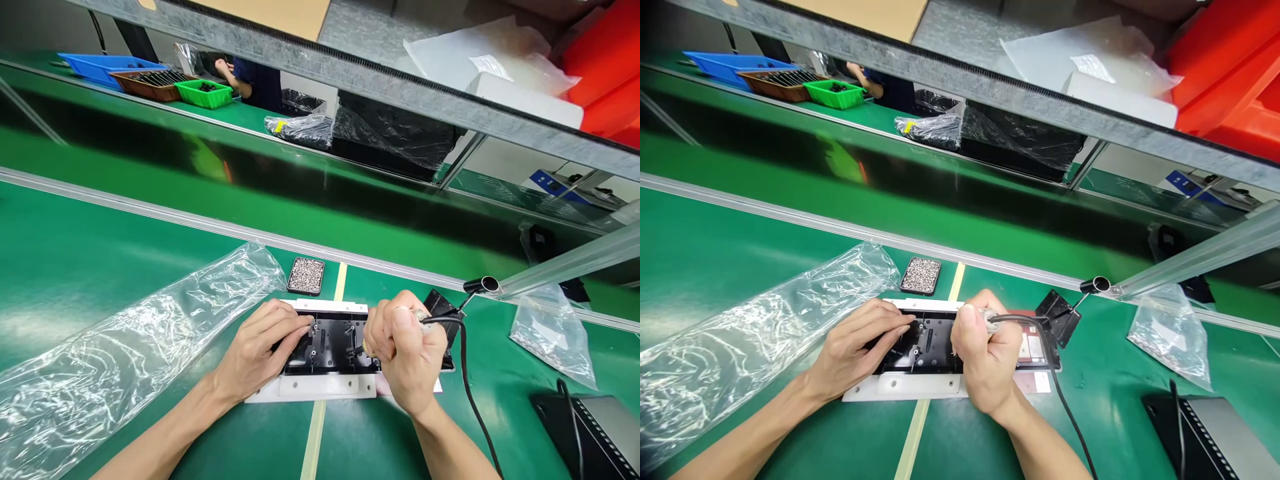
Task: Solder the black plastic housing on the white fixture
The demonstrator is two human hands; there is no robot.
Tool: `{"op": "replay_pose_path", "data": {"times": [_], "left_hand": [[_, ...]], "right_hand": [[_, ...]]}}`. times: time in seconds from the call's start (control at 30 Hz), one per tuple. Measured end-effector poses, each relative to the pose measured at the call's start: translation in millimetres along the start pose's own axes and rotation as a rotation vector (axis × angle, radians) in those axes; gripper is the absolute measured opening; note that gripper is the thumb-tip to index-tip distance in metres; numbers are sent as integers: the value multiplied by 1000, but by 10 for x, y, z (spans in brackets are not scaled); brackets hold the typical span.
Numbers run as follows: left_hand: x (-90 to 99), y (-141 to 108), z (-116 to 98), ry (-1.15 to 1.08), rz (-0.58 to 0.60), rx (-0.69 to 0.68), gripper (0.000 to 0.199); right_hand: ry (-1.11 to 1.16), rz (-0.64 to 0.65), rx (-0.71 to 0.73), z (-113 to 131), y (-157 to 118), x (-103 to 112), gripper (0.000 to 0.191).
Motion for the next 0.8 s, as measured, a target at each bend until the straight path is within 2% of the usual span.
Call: {"op": "replay_pose_path", "data": {"times": [0.8], "left_hand": [[2, 30, -15, -13, 1, -3, 40]], "right_hand": [[65, 16, -19, 31, 40, -42, 43]]}}
Point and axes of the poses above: each hand's wrist, its own y-axis towards the middle knuckle, its own x-axis out of the back of the hand, z = x × y, the point moved 7 cm from there along y, towards the middle knuckle, and after that the axes turned 7 degrees about -z, right-handed, at the moved point
